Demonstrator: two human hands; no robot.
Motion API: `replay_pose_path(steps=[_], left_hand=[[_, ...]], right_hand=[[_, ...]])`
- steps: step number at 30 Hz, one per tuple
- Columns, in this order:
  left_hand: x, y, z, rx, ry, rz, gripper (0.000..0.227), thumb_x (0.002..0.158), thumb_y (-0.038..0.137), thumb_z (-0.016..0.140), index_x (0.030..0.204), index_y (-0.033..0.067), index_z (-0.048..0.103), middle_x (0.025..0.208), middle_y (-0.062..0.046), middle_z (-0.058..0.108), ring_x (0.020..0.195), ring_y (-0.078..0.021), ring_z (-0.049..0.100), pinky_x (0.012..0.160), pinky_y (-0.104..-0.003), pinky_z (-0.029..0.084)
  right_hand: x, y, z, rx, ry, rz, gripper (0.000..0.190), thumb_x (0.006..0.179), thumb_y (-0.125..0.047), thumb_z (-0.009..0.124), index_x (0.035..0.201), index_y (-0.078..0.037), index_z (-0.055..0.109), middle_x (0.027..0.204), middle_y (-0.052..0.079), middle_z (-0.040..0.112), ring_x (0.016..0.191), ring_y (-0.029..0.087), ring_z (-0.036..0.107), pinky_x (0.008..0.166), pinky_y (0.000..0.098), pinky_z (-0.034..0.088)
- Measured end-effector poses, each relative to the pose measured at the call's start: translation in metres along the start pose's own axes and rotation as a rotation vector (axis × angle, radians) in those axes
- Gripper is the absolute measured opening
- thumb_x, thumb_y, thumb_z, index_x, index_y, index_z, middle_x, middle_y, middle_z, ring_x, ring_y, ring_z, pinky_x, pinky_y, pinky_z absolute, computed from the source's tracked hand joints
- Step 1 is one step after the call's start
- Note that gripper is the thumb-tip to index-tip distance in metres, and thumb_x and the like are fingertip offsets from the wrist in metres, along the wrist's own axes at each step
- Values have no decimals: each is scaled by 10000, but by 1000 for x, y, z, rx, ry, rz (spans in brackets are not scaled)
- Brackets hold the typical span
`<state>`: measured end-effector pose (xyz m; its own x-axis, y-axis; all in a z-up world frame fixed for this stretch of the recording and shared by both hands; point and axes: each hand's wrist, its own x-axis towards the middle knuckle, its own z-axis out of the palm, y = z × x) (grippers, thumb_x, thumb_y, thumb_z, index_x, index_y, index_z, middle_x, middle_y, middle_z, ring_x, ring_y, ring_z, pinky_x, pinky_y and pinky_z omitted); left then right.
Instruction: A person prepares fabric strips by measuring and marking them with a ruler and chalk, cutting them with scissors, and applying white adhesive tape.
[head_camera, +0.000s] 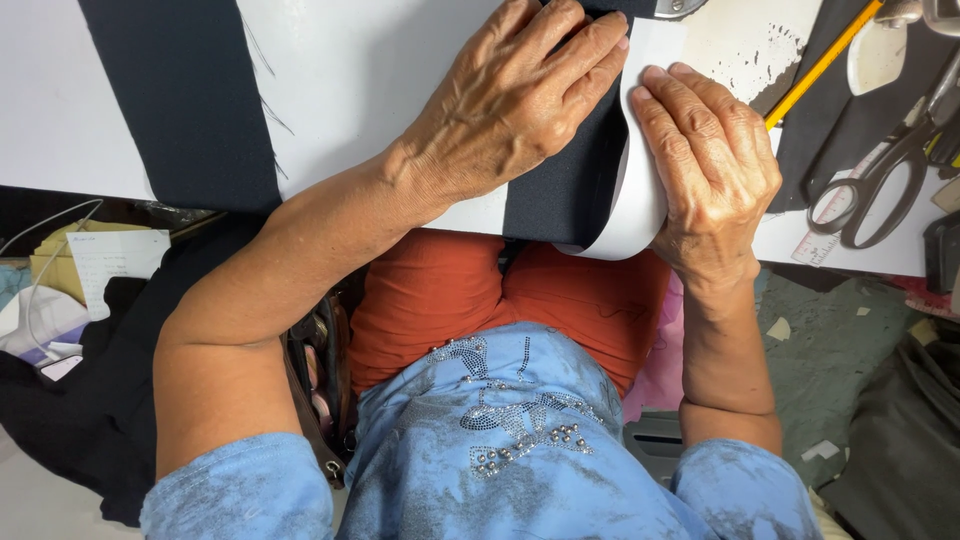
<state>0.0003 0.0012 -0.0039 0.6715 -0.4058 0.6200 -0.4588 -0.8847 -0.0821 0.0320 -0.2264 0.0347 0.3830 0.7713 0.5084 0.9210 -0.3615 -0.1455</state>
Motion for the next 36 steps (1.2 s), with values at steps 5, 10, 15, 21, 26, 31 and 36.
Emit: replay_pose_path(steps=[5,10,15,21,26,31,36], left_hand=[[1,0,-2,24,-13,-4,183,1115,46,572,1210,81,725,1249,-8,649,986,-173,606,819,-302,519],[1,0,-1,45,-7,3,197,1118,43,562,1206,86,733,1244,-11,652,992,-170,610,817,-298,509],[3,1,-3,6,25,-4,138,1128,81,590,1207,122,696,1218,-42,664,980,-198,605,821,-329,521],[1,2,0,18,-18,22,201,1165,104,576,1242,110,762,1374,-22,664,1001,-207,603,832,-341,513],[3,1,-1,-7,-31,50,176,1135,77,629,1266,92,746,1318,-21,682,1036,-207,600,836,-342,486],[10,-5,3,-3,-64,64,204,1098,76,651,1276,109,746,1303,-11,689,986,-205,572,830,-346,484],[15,-8,19,5,5,22,144,1085,118,778,1228,113,792,1294,27,701,1066,-174,615,869,-324,543]], right_hand=[[0,0,0,-6,-6,0,364,1225,-17,453,1286,151,770,1300,282,780,1178,464,781,1024,496,609],[0,0,1,-35,-7,-9,349,1222,-14,475,1270,139,785,1289,270,786,1161,451,788,1015,487,607],[0,-1,1,-78,-30,-10,371,1232,-52,451,1305,115,774,1293,244,781,1163,437,780,988,485,602],[1,-1,1,-84,-28,-11,364,1227,-45,441,1263,117,764,1361,251,760,1154,437,780,966,485,597],[3,2,-1,-116,-25,-20,347,1199,-39,442,1227,94,762,1336,215,789,1140,397,783,910,453,563],[1,9,-3,-145,-75,-1,360,1171,-64,444,1297,66,755,1418,186,757,1196,375,766,948,450,543],[5,22,-2,-132,-83,-20,311,1191,16,491,1317,82,767,1450,185,740,1228,388,743,983,476,538]])
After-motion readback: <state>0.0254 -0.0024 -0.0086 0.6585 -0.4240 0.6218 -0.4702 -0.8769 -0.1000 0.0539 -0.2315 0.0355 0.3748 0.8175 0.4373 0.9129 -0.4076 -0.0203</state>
